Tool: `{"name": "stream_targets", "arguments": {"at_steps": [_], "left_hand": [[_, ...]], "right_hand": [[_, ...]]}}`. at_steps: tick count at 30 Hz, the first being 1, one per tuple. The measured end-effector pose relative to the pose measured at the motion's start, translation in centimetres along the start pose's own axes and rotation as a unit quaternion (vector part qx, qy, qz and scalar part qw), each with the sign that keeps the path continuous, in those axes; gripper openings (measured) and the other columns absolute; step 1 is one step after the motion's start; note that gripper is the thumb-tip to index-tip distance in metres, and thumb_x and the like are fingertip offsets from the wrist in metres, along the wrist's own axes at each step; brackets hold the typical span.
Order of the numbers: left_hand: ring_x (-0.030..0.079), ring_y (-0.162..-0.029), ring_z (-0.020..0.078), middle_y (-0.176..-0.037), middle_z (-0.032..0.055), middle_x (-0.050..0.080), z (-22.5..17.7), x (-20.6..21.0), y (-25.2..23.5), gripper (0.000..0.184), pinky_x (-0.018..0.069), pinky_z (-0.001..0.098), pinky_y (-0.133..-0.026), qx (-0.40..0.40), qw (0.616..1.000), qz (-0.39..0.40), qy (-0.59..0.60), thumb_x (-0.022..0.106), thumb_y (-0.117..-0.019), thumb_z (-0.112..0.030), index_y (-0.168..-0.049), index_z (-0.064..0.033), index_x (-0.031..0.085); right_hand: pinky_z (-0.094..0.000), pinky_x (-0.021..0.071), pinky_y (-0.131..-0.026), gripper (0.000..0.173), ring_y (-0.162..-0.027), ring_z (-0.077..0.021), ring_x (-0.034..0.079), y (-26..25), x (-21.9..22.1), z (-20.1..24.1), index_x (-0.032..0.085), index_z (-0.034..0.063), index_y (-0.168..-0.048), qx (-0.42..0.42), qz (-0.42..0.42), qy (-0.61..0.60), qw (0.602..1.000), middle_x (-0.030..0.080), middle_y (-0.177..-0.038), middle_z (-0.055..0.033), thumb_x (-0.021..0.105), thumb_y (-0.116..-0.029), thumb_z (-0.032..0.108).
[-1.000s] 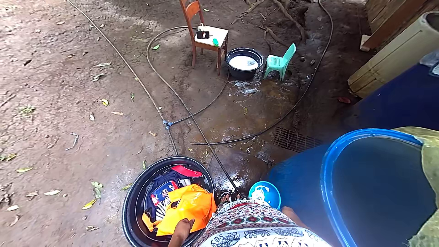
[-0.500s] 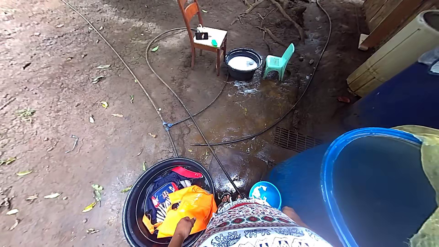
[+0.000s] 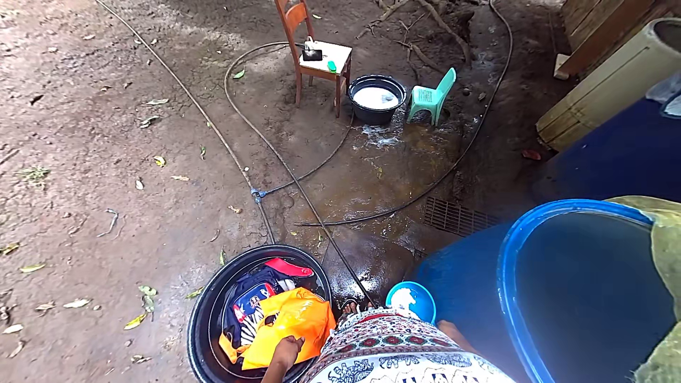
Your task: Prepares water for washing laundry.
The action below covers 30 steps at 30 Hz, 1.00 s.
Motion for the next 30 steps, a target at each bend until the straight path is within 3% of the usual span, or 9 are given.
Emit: {"name": "stream_targets", "arguments": {"at_steps": [20, 30], "left_hand": [[0.065, -0.095, 0.0308, -0.098, 0.0199, 0.068, -0.4, 0.5, -0.1, 0.043, 0.0497, 0.0503, -0.089, -0.004, 1.0, 0.004, -0.021, 0.053, -0.1078, -0.036, -0.1, 0.0043, 0.066], [0.063, -0.089, 0.0291, -0.092, 0.018, 0.066, -0.3, 0.6, -0.3, 0.042, 0.0491, 0.0496, -0.085, -0.002, 1.0, 0.003, -0.007, 0.054, -0.1073, -0.036, -0.095, 0.0029, 0.065]], "right_hand": [[-0.0527, 0.0505, -0.104, 0.051, -0.128, -0.0298, 0.062, -0.2, 0.1, 0.0, 0.066, 0.0025, -0.127, -0.005, -0.002, 0.006, 1.0, 0.066, -0.134, -0.0174, 0.062, -0.0967, 0.043], [-0.0522, 0.0506, -0.104, 0.049, -0.129, -0.0304, 0.062, 0.6, -0.2, 0.3, 0.066, 0.0023, -0.125, 0.003, -0.001, 0.006, 1.0, 0.066, -0.134, -0.0179, 0.062, -0.0972, 0.042]]}}
Point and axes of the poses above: each hand's wrist, its own y-axis away from the middle knuckle, its own x-axis out of the palm, z = x × y, the point moved 1 cm from there along -y, towards the middle knuckle
